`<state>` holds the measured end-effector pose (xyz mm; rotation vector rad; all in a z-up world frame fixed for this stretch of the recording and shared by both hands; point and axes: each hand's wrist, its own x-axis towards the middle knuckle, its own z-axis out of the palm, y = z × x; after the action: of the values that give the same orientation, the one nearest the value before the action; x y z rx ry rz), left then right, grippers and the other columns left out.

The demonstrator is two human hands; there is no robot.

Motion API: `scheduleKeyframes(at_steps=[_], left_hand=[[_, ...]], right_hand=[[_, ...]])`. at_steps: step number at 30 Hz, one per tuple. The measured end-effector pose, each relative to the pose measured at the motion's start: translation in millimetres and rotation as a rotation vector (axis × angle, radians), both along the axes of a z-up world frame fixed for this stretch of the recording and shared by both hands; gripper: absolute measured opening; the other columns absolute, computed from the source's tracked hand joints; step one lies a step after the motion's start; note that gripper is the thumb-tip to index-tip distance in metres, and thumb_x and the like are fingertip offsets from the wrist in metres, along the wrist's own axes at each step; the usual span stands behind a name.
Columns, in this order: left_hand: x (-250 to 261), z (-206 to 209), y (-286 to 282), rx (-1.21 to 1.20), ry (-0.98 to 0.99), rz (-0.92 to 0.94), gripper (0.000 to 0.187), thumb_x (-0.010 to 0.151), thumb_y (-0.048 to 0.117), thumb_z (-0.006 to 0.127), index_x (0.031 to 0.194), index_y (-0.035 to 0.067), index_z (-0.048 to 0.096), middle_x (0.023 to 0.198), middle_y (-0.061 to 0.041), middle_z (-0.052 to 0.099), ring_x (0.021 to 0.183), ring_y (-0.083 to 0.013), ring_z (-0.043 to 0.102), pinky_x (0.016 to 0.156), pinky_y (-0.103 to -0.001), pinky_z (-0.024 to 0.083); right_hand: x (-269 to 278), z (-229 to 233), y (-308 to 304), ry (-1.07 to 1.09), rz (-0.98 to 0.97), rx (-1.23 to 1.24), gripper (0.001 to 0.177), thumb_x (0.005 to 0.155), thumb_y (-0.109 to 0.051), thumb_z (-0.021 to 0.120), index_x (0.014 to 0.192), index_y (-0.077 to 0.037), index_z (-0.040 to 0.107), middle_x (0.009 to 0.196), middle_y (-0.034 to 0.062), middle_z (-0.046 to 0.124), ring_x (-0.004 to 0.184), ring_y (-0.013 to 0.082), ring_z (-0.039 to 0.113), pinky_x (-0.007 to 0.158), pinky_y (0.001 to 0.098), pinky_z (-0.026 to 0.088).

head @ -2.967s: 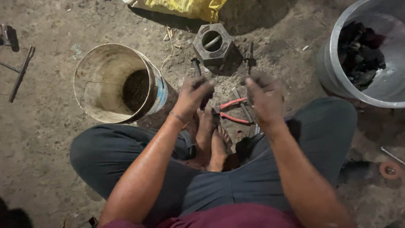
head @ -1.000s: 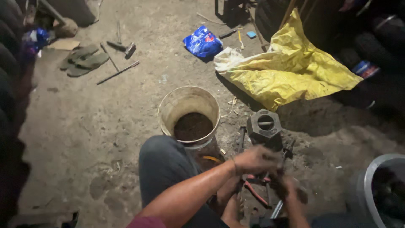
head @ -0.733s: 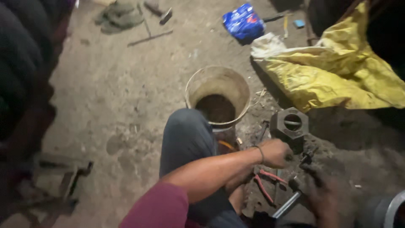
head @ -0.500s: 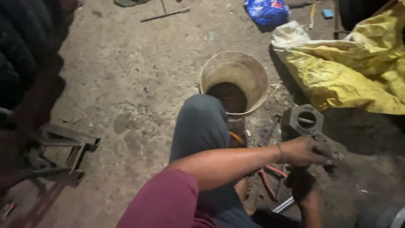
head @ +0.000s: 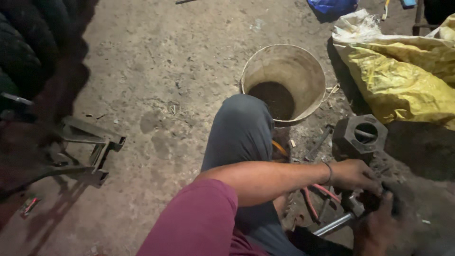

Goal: The person sits on the floor and uses pliers to manipulate a small metal part, occasionally using a hammer to strike it. The person repeatedly adjusts the part with the pliers and hammers it against a metal block.

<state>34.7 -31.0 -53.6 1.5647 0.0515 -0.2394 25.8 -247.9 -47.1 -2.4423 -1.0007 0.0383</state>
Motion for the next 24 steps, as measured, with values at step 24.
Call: scheduleKeyframes(at_steps=[24], left_hand=[[-17, 59, 21, 0.145, 0.093, 0.426, 0.044, 0.076, 0.039, 0.068, 0.109, 0.01, 0.076, 0.089, -0.02, 0.077, 0.081, -0.0404, 0.078, 0.077, -0.048, 0.063]], right_hand=[[2, 38, 44, 0.218, -0.286, 0.24, 0.023, 0.106, -0.021, 0.056, 0.115, -0.002, 0.065, 0.104, 0.0151, 0.067, 0.094, 0.035, 0.063, 0.085, 0.0445, 0.05]])
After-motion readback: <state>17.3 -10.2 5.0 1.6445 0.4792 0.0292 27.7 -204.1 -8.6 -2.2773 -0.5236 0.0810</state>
